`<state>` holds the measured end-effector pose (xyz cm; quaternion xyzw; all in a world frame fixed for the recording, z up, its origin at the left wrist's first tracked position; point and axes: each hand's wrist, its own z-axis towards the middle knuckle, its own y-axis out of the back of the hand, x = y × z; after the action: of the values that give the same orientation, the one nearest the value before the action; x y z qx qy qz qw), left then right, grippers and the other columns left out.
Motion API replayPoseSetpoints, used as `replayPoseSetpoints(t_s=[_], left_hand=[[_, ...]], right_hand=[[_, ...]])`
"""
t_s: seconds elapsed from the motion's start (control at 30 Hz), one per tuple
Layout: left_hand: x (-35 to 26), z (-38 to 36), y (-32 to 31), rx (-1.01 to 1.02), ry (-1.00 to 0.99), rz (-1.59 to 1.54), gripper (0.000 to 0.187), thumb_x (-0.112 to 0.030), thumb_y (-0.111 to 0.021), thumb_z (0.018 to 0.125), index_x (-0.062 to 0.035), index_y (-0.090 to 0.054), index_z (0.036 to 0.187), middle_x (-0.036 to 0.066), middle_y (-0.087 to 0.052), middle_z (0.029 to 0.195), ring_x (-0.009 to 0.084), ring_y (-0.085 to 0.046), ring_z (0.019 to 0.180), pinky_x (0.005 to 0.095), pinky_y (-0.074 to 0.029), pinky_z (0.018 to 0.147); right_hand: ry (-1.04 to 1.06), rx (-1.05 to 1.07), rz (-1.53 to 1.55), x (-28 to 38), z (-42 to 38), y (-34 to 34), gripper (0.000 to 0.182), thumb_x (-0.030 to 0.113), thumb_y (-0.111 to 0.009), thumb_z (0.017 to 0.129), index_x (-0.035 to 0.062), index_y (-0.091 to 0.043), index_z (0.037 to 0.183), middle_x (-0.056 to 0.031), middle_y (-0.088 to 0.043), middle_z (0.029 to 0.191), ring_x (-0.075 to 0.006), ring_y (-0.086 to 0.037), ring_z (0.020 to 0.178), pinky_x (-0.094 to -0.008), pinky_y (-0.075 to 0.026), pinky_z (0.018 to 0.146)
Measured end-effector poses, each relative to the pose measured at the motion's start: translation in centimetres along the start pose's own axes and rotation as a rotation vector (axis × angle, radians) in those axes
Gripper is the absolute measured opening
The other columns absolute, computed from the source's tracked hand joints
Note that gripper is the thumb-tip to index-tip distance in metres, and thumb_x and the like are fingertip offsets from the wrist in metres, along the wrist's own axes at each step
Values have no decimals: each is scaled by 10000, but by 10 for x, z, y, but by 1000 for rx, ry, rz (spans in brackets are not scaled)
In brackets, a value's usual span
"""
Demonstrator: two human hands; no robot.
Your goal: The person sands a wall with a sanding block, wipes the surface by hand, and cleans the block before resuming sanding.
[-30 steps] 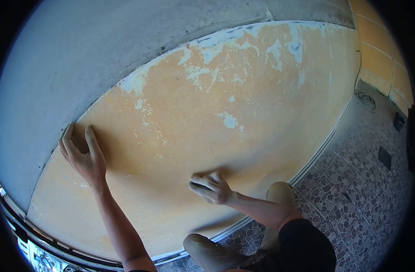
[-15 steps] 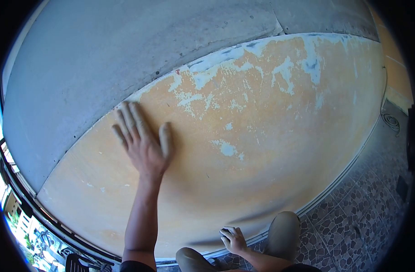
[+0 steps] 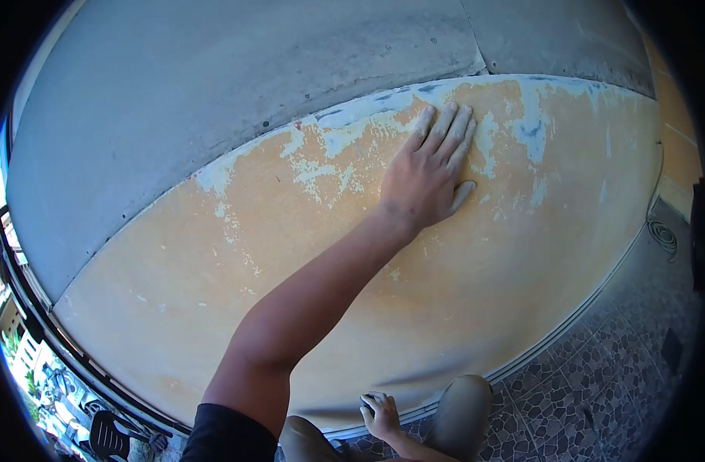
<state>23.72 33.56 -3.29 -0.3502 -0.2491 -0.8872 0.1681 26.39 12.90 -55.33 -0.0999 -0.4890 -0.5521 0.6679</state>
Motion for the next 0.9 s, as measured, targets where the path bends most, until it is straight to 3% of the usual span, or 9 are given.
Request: replayPoseSetpoints(t_s=[0.2, 0.47, 0.7, 0.9], left_hand=[[42, -18, 14, 6, -48, -2, 918, -709, -385, 1066, -83, -250, 1724, 98, -312, 1772, 253, -227, 1659, 448, -110, 1381], [117, -104, 78, 34, 135, 96, 891, -696, -492, 1042, -117, -344, 1704, 99, -371, 1748, 295, -305, 1631, 487, -171, 1361], [168, -208, 114, 30, 339, 194, 899, -571, -673, 975, -57, -413, 1665, 171, -391, 1729, 388, -322, 1616, 555, -208, 1327], [174, -312, 124, 48, 524, 224, 917, -458, -649, 1002, 48, -295, 1681, 260, -299, 1747, 433, -235, 1640, 581, -137, 1334]], right_hand=[[-85, -48, -9, -13, -4, 0, 355, 189, -783, 911, 95, -771, 1253, -129, -698, 1264, -381, -631, 1130, -480, -520, 1011], [-200, 6, 32, -19, -10, -17, 348, 190, -784, 906, 93, -779, 1239, -144, -705, 1251, -378, -630, 1163, -477, -509, 1047], [-150, 31, -1, -27, -18, -18, 346, 182, -801, 893, 95, -785, 1228, -136, -717, 1257, -370, -639, 1171, -468, -512, 1042], [-167, 39, 33, -31, -16, -10, 330, 168, -797, 892, 83, -782, 1210, -151, -716, 1251, -368, -640, 1196, -490, -472, 1083]])
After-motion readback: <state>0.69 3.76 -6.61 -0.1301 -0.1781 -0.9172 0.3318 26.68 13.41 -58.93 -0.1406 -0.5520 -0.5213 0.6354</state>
